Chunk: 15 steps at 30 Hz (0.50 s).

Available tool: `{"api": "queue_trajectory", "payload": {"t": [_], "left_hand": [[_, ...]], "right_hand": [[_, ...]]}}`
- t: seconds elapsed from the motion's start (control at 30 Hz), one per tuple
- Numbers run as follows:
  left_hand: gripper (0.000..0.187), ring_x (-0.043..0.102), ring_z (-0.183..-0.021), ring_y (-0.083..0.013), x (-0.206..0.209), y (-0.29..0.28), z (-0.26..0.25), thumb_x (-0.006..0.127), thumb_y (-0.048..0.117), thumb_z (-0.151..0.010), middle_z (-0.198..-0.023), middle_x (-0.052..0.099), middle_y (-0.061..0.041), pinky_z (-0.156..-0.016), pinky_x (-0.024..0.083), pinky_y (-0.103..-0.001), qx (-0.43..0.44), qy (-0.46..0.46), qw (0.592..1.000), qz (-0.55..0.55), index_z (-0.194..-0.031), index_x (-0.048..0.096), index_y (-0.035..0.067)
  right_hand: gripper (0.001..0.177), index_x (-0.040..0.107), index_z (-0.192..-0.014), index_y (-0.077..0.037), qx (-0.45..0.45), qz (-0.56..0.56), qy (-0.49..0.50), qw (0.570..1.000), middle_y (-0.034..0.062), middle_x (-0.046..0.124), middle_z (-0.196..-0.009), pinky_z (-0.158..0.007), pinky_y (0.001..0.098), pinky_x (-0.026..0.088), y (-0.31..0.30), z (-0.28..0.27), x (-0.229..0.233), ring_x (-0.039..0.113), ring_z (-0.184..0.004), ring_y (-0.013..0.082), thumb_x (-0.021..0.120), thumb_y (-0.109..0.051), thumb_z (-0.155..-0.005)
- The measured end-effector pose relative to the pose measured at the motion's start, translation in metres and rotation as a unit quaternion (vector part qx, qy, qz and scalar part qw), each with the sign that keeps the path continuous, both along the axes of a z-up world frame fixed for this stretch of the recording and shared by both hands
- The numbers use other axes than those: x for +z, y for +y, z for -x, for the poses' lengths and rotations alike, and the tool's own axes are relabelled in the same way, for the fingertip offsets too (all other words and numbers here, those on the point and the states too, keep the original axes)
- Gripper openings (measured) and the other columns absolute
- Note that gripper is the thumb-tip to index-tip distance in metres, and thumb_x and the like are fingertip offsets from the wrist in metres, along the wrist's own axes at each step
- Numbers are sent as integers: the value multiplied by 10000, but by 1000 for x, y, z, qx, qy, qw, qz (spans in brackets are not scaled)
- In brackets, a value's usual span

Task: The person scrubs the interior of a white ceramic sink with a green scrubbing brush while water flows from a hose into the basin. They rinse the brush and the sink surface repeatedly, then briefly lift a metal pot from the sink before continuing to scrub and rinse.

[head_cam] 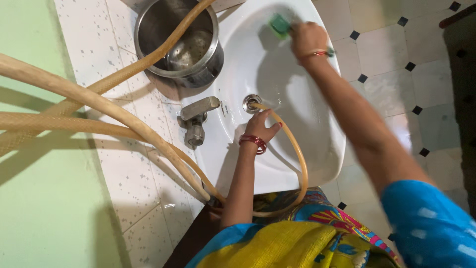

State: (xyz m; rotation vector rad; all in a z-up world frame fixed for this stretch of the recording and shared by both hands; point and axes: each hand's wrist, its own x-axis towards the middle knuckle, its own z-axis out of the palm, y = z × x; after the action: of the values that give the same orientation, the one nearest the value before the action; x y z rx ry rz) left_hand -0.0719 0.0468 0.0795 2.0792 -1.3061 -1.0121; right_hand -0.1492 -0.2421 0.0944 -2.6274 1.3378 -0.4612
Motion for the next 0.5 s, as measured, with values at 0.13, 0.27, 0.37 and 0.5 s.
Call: {"api": "queue_trajectory", "payload": {"t": [0.13, 0.27, 0.37, 0.5], "left_hand": [[528, 606, -1258, -356, -2, 10, -25, 680, 242, -892, -1339, 640, -199, -1079, 480, -431, 107, -15, 994, 8, -1384, 596, 70], [376, 657, -1255, -313, 6, 15, -55, 567, 44, -894, -1302, 709, -127, -1111, 471, -436, 156, -114, 981, 8, -1230, 702, 142], [421, 686, -1229, -284, 19, 19, -63, 489, -3, -907, -1298, 708, -128, -1074, 513, -398, 212, -18, 976, 39, -1267, 672, 116], [466, 679, -1201, -274, 37, 15, -49, 487, -8, -892, -1293, 695, -142, -1033, 511, -382, 195, 43, 979, 31, -1321, 635, 98]], "right_hand": [[221, 781, -986, -150, -4, -65, -117, 991, 178, 733, -840, -650, 503, 552, 54, -84, -47, 703, -755, 384, 590, -101, -888], [169, 760, -969, -98, 149, -205, 161, 954, 180, 751, -946, -742, 445, 607, 170, -88, -77, 746, -858, 327, 613, -143, -900], [217, 728, -1074, -37, 162, -269, 268, 911, 205, 747, -986, -744, 429, 632, 205, -66, -72, 768, -891, 306, 631, -147, -913], [236, 765, -1056, -64, 110, -285, 255, 918, 169, 753, -1023, -828, 403, 597, 131, -61, -40, 743, -966, 295, 725, -198, -865]]}}
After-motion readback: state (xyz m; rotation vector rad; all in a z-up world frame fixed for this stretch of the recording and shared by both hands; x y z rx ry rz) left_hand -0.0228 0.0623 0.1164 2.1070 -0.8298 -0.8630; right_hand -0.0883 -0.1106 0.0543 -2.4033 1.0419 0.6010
